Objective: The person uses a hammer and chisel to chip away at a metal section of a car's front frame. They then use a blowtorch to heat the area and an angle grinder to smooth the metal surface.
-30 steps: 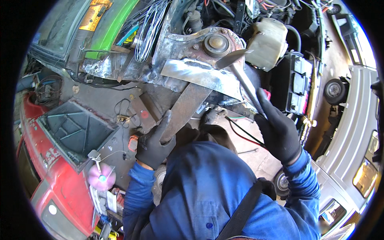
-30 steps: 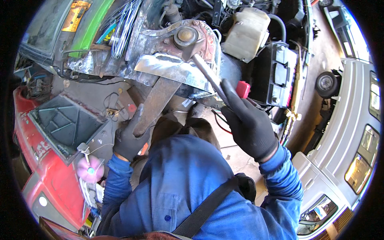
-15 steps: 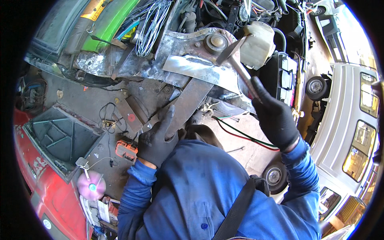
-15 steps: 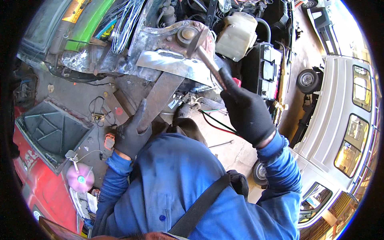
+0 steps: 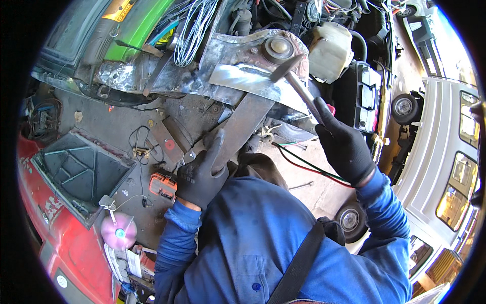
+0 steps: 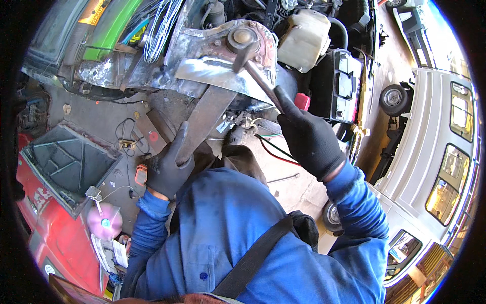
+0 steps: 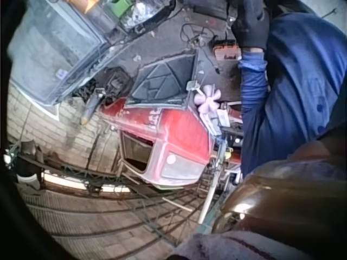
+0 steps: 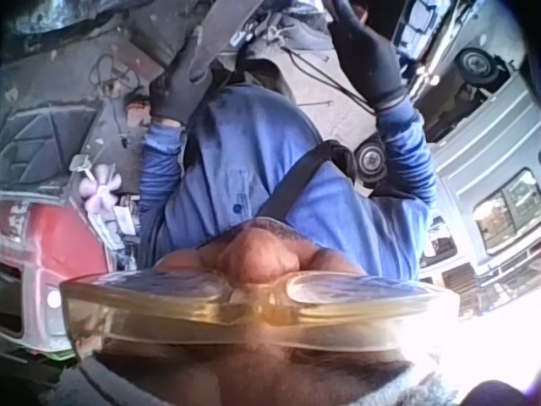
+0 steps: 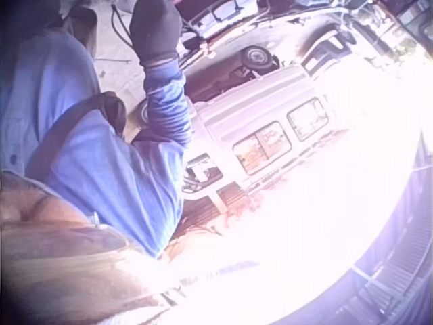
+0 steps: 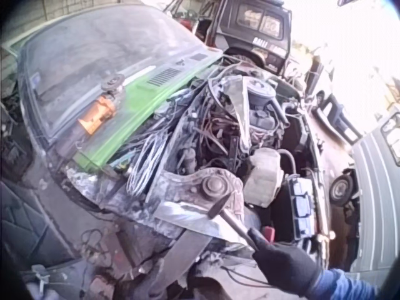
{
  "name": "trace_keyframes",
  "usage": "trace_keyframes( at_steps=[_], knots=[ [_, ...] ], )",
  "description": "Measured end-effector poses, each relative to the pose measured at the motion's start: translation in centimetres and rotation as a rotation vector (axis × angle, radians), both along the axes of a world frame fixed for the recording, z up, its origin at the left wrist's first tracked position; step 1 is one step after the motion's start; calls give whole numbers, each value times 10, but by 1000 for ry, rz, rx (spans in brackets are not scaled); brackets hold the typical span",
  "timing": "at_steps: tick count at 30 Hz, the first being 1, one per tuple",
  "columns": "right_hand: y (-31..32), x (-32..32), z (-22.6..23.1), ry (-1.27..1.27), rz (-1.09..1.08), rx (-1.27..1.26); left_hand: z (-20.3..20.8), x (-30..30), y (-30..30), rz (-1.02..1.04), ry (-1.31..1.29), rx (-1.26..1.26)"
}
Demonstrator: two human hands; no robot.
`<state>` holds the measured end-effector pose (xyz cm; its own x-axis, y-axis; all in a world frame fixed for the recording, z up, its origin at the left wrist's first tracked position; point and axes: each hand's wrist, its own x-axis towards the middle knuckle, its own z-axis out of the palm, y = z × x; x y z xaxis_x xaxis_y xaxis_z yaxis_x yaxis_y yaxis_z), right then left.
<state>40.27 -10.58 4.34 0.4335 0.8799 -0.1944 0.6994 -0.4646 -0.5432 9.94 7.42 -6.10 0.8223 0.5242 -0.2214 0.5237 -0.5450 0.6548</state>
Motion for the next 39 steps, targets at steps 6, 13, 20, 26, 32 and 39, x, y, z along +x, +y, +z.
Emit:
trace_keyframes(
  at_steps=[6,13,20,26,32,39],
  knots=[
    [-4,-2,33,0,-125,84,-3,-4,-24,35,-111,80],
    [0,12,11,35,-16,-126,-10,0,-23,30,-95,112],
    [-6,13,10,5,-84,252,-13,-50,-56,117,45,42],
    [-24,7,1,-1,-84,180,-5,-186,-88,155,90,187],
    [-16,16,-6,-73,24,-175,-31,-181,-113,405,72,-19],
    [-5,7,0,-70,0,398,-36,-174,-105,129,-1,158]
  ],
)
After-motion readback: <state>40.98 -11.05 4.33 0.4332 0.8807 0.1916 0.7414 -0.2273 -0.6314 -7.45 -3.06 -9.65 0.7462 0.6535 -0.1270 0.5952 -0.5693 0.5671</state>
